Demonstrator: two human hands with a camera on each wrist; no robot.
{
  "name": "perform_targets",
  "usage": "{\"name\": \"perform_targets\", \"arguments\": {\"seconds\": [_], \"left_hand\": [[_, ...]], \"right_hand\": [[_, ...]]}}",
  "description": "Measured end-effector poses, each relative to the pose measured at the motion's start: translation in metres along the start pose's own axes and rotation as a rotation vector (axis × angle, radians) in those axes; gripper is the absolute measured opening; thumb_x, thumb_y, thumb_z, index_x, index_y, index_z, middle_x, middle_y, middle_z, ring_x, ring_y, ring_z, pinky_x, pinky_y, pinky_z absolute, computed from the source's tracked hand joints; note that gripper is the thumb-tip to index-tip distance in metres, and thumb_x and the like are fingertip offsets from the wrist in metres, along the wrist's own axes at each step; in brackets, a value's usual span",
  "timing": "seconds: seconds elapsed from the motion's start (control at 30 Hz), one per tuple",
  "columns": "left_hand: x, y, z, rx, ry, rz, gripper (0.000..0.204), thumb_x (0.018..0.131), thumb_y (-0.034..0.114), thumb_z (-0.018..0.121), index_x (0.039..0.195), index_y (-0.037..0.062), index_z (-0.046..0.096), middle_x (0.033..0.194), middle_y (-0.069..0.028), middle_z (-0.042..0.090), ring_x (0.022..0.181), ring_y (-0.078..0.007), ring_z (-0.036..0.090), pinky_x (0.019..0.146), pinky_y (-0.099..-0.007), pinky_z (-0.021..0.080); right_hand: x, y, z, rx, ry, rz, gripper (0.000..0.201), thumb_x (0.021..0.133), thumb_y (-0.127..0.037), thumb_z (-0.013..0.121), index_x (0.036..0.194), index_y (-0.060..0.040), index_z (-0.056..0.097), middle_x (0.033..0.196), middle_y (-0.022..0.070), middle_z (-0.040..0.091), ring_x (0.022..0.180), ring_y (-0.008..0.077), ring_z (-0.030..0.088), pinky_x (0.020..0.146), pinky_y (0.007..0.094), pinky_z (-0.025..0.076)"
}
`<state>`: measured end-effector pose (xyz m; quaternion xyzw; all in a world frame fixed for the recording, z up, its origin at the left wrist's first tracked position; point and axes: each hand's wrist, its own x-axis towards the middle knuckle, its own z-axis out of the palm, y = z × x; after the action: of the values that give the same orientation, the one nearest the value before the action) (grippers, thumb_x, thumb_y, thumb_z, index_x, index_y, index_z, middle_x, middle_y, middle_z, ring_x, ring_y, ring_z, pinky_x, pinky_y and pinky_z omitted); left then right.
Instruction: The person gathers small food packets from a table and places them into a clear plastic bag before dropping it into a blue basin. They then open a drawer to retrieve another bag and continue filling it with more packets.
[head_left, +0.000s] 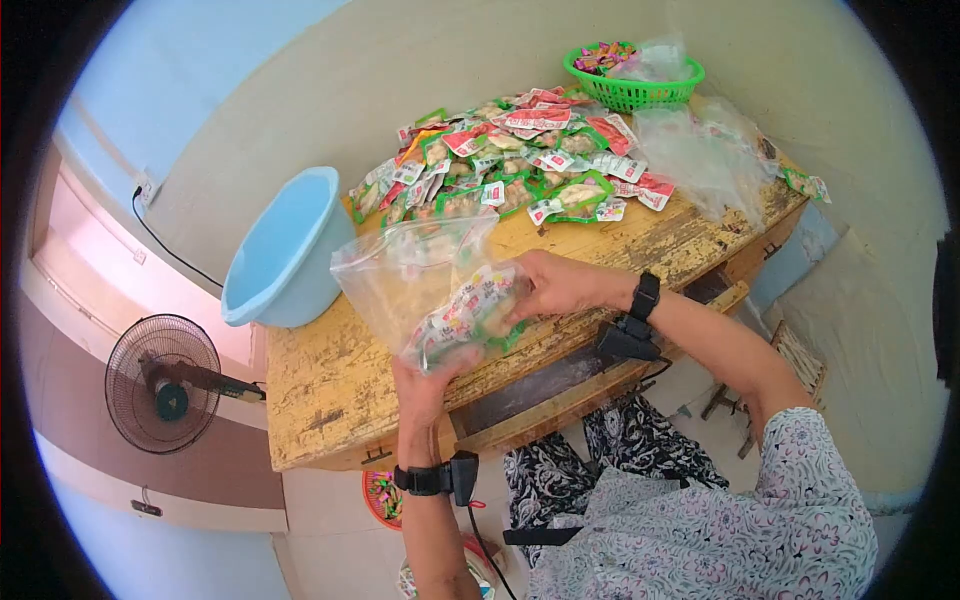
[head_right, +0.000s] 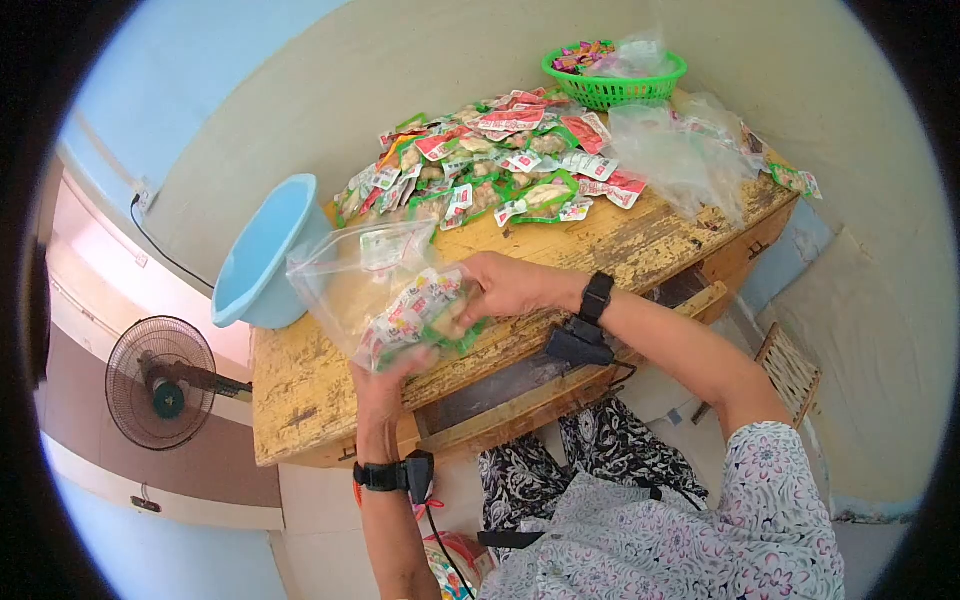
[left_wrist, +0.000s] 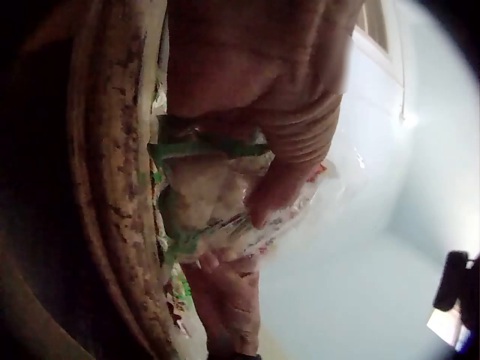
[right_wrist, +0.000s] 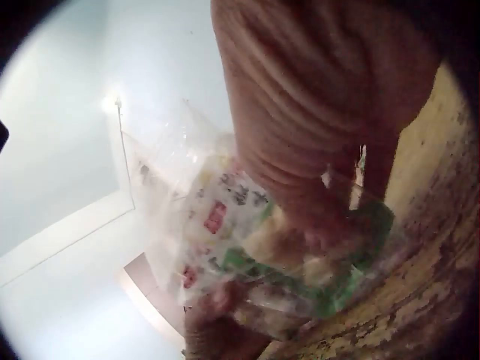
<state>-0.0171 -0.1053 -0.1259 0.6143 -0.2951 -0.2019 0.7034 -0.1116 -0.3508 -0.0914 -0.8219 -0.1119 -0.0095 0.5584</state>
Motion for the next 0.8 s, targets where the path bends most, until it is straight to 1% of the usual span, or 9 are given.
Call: {"name": "perform_targets", "arguments": {"seconds": [0.07, 0.17, 0.27, 0.37, 0.47, 0.57, 0.67, 0.7, 0.8], "left_hand": [[-0.001, 0.000, 0.000, -0.012, 0.031, 0.092, 0.063, 0.073, -0.001, 0.084, 0.132, -0.0005, 0.062, 0.125, -0.0120, 0.067, 0.113, -0.0214, 0.065, 0.096, -0.0354, 0.054], [0.010, -0.006, -0.006, 0.130, 0.111, 0.076, 0.057, 0.074, -0.001, 0.083, 0.128, -0.0003, 0.064, 0.120, -0.0100, 0.069, 0.108, -0.0200, 0.066, 0.093, -0.0336, 0.054], [0.016, -0.027, -0.011, 0.000, 0.106, 0.038, 0.056, 0.076, -0.003, 0.082, 0.129, -0.0009, 0.064, 0.117, -0.0092, 0.070, 0.106, -0.0189, 0.066, 0.092, -0.0324, 0.054], [0.012, -0.015, -0.001, 0.074, 0.052, 0.013, 0.052, 0.079, -0.011, 0.073, 0.129, -0.0015, 0.060, 0.126, -0.0118, 0.065, 0.114, -0.0230, 0.064, 0.100, -0.0361, 0.053], [0.014, -0.011, 0.003, 0.088, 0.150, 0.077, 0.050, 0.077, -0.004, 0.082, 0.125, -0.0016, 0.066, 0.117, -0.0100, 0.070, 0.106, -0.0184, 0.066, 0.093, -0.0327, 0.054], [0.015, -0.018, 0.000, 0.001, 0.125, 0.106, 0.047, 0.078, -0.005, 0.081, 0.123, -0.0009, 0.067, 0.118, -0.0096, 0.070, 0.107, -0.0182, 0.066, 0.093, -0.0329, 0.054], [0.014, -0.016, 0.002, 0.004, 0.117, 0.110, 0.047, 0.079, -0.005, 0.080, 0.124, 0.0002, 0.067, 0.118, -0.0088, 0.070, 0.108, -0.0182, 0.065, 0.094, -0.0331, 0.054], [0.013, -0.015, 0.003, 0.013, 0.114, 0.116, 0.047, 0.080, -0.005, 0.080, 0.124, 0.0006, 0.068, 0.118, -0.0085, 0.070, 0.109, -0.0180, 0.065, 0.094, -0.0330, 0.054], [0.012, -0.010, 0.005, 0.045, 0.095, 0.120, 0.046, 0.080, -0.003, 0.081, 0.125, 0.0014, 0.068, 0.118, -0.0074, 0.070, 0.110, -0.0174, 0.065, 0.094, -0.0324, 0.053]], "right_hand": [[0.004, 0.010, -0.002, 0.060, 0.071, -0.191, 0.039, 0.084, -0.010, 0.080, 0.120, -0.0013, 0.066, 0.103, 0.0046, 0.074, 0.092, 0.0093, 0.063, 0.082, 0.0302, 0.052], [0.012, 0.019, 0.000, 0.051, 0.160, -0.343, 0.039, 0.084, -0.008, 0.079, 0.121, -0.0026, 0.067, 0.104, 0.0034, 0.075, 0.091, 0.0073, 0.063, 0.082, 0.0292, 0.053], [0.007, 0.032, -0.008, -0.160, 0.043, 0.009, 0.046, 0.085, -0.008, 0.078, 0.128, -0.0012, 0.063, 0.111, 0.0056, 0.074, 0.100, 0.0107, 0.065, 0.089, 0.0309, 0.053], [0.007, 0.044, -0.003, 0.213, -0.002, -0.051, 0.057, 0.084, -0.013, 0.081, 0.135, -0.0009, 0.059, 0.123, 0.0080, 0.070, 0.111, 0.0145, 0.062, 0.097, 0.0357, 0.051], [0.000, 0.026, -0.011, -0.107, 0.056, -0.096, 0.070, 0.085, -0.022, 0.082, 0.144, -0.0020, 0.051, 0.130, 0.0120, 0.066, 0.120, 0.0184, 0.060, 0.101, 0.0365, 0.049], [-0.003, 0.000, -0.023, 0.016, 0.178, -0.072, 0.070, 0.088, -0.019, 0.077, 0.150, -0.0053, 0.046, 0.143, 0.0109, 0.057, 0.130, 0.0196, 0.054, 0.108, 0.0364, 0.046], [0.006, -0.035, -0.039, 0.146, 0.150, -0.129, 0.071, 0.091, -0.021, 0.075, 0.153, -0.0088, 0.043, 0.148, 0.0114, 0.052, 0.134, 0.0219, 0.052, 0.112, 0.0390, 0.043], [0.007, -0.044, -0.043, 0.161, 0.122, -0.105, 0.061, 0.093, -0.023, 0.074, 0.148, -0.0090, 0.050, 0.143, 0.0116, 0.056, 0.134, 0.0213, 0.052, 0.111, 0.0377, 0.044], [0.014, -0.069, -0.041, -0.158, 0.181, -0.065, 0.043, 0.094, -0.018, 0.074, 0.133, -0.0063, 0.063, 0.132, 0.0102, 0.064, 0.123, 0.0182, 0.059, 0.103, 0.0333, 0.050]]}}
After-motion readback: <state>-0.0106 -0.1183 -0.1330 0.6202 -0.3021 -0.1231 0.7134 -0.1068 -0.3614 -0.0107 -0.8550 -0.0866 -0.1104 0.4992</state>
